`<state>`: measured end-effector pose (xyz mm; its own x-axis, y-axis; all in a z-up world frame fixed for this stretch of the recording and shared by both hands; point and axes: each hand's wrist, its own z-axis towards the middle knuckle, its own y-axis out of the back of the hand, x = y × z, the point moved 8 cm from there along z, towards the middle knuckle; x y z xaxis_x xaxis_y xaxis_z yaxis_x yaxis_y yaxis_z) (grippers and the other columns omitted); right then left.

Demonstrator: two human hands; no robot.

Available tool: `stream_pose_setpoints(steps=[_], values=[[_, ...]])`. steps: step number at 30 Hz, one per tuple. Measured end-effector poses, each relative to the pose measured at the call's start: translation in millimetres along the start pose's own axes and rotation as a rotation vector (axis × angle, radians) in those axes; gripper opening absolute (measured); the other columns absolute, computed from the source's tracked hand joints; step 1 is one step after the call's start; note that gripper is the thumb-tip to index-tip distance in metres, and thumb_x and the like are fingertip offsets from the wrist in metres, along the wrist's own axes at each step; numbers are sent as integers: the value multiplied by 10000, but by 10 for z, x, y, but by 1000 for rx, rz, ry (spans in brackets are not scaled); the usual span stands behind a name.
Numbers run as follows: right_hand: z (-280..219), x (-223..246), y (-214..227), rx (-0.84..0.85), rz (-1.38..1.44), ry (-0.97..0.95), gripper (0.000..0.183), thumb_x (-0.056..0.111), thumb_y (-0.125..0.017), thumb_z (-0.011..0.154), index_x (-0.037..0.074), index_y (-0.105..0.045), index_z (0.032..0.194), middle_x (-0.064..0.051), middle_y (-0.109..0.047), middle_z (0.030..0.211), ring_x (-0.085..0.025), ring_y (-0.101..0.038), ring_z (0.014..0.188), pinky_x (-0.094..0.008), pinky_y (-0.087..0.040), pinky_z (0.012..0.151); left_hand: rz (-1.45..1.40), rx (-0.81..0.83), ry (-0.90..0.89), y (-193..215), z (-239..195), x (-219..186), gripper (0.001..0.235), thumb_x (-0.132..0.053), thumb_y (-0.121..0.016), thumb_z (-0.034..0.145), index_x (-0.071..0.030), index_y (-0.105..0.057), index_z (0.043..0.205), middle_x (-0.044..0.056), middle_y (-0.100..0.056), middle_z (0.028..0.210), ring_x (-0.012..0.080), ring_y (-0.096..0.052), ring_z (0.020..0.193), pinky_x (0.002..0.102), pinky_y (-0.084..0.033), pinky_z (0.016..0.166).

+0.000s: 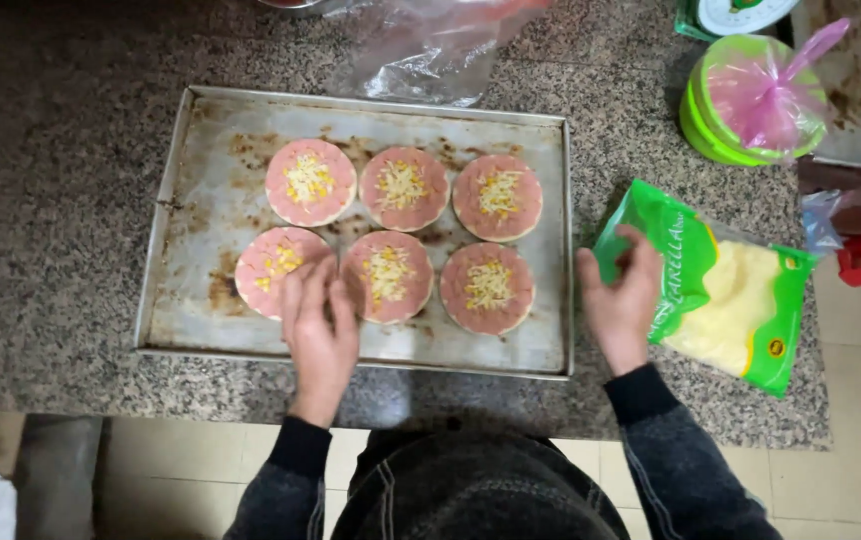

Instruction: The person sprinkles shredded cheese by hand onto six round pizza bases topped with ham and corn on a metal baking tray. The person repeatedly reaches into a green bag to take cheese and distributes it over each base, then closes the bag.

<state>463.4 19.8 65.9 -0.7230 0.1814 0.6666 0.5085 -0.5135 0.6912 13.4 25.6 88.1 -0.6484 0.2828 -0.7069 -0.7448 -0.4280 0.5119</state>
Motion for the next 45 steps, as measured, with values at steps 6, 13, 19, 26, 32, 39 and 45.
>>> stream_pose_setpoints(steps=[6,13,19,26,32,39,45], values=[[249,-441,380,73,-433,60,1099,229,-990,804,164,-448,1757,-187,-533,1224,-500,-581,1176,-672,-459,1017,-116,184,-82,-942,-252,-812,258,-114,-721,1065,-102,-828,1300,103,-771,1240,383,-765,1228,472,-616,1056],[271,-924,602,186,-317,3,915,113,-737,867,177,-474,1742,-208,-600,1339,-533,-679,1181,-677,-528,1022,-285,485,-89,-2154,-338,-1802,295,-50,-683,1050,-106,-820,1305,132,-784,1198,408,-769,1177,495,-633,1001],[175,-1090,806,185,-164,-141,944,80,-693,890,215,-411,1780,-175,-637,1262,-529,-718,1091,-720,-534,1048,-272,778,-231,-3709,-562,-2145,309,-192,-689,1094,-125,-780,1381,103,-776,1247,346,-814,1085,481,-665,867],[178,-1149,793,197,-59,-142,970,47,-662,867,211,-389,1784,-99,-579,1242,-360,-749,1040,-591,-625,916,143,914,-564,-4055,-749,-2396,203,53,-686,994,-30,-778,833,148,-752,890,248,-740,727,365,-619,609],[193,-1201,740,214,4,-175,965,40,-638,882,224,-378,1793,-76,-549,1237,-310,-739,1050,-546,-639,900,159,962,-521,-3980,-639,-2328,227,29,-639,1038,-32,-780,871,138,-772,898,281,-769,817,387,-637,693],[249,-1075,769,248,10,-107,894,-5,-595,855,255,-501,1705,-75,-470,1399,-415,-643,1341,-593,-569,1103,121,1161,-382,-3852,-593,-2445,312,-173,-790,1004,16,-818,1251,252,-770,1243,429,-766,1157,551,-690,898],[259,-1056,682,236,-73,176,502,-49,-600,845,224,-774,1229,-174,-407,1683,-444,-518,1502,-589,-386,1283,201,1123,-439,-4151,-923,-2287,170,2,-708,1017,34,-853,1100,270,-799,1128,404,-804,1031,527,-708,825]])
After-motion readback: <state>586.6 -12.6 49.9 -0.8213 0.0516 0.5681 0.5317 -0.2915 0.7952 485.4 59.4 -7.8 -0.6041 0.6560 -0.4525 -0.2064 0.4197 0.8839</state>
